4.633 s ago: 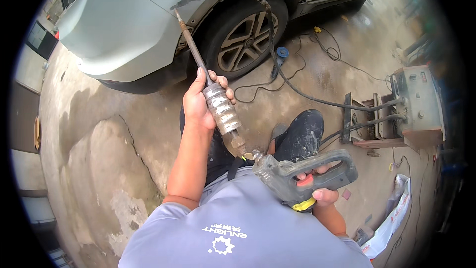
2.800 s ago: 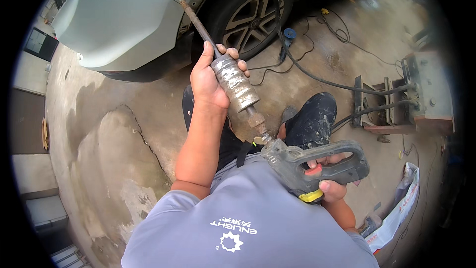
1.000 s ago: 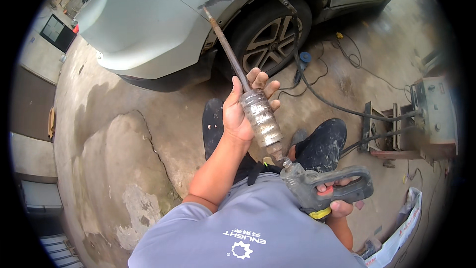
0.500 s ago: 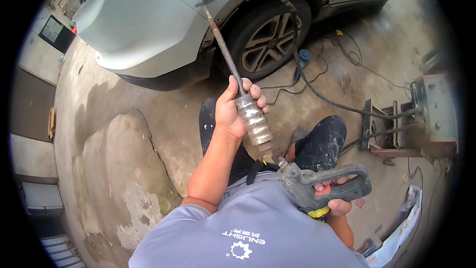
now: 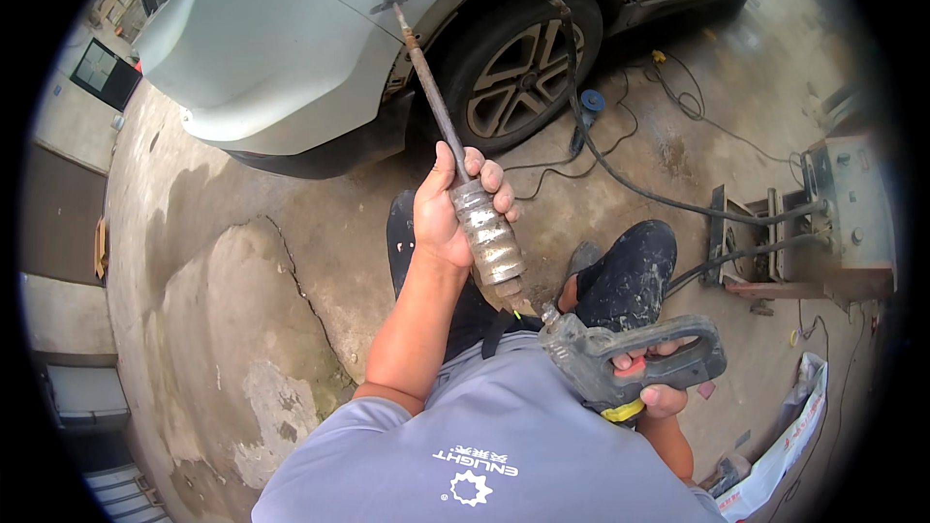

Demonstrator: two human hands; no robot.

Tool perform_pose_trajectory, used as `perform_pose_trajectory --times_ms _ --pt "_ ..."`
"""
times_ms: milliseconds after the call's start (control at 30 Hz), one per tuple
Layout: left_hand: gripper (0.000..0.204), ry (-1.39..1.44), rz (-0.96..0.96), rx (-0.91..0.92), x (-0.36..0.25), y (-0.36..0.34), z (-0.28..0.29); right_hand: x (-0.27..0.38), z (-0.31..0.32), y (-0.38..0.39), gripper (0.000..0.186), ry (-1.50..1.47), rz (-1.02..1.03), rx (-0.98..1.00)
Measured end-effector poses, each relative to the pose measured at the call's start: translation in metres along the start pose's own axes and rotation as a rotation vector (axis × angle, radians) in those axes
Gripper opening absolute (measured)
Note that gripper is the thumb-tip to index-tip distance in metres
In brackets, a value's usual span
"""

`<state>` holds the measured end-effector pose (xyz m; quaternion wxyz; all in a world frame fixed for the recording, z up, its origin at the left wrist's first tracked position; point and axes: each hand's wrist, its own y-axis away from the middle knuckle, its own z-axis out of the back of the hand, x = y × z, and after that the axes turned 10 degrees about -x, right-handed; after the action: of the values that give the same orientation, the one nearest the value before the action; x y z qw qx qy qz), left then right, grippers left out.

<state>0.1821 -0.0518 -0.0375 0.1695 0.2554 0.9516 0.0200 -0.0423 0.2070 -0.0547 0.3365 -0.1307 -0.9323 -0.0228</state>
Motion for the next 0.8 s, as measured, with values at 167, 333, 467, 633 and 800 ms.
perform_pose_trajectory --times_ms 167,333,467,633,800 --pt "0.045 0.012 -0.002 -0.022 0.0 0.002 -0.002 -0.001 0.004 0.001 0.059 0.003 -0.008 -0.005" --pt "0.046 -0.02 -0.005 -0.05 0.005 0.0 -0.007 0.004 -0.004 0.0 0.054 0.038 -0.018 -0.04" --pt "0.044 -0.027 -0.02 -0.03 0.01 -0.008 -0.012 0.0 0.003 0.0 0.056 0.022 -0.034 -0.03" --pt "0.041 -0.022 -0.048 -0.002 0.013 -0.014 -0.018 0.009 0.003 -0.003 0.069 0.037 -0.033 0.079" --pt "0.041 0.001 -0.037 -0.003 0.016 -0.016 -0.022 0.009 0.008 0.0 0.066 0.098 0.017 0.068"
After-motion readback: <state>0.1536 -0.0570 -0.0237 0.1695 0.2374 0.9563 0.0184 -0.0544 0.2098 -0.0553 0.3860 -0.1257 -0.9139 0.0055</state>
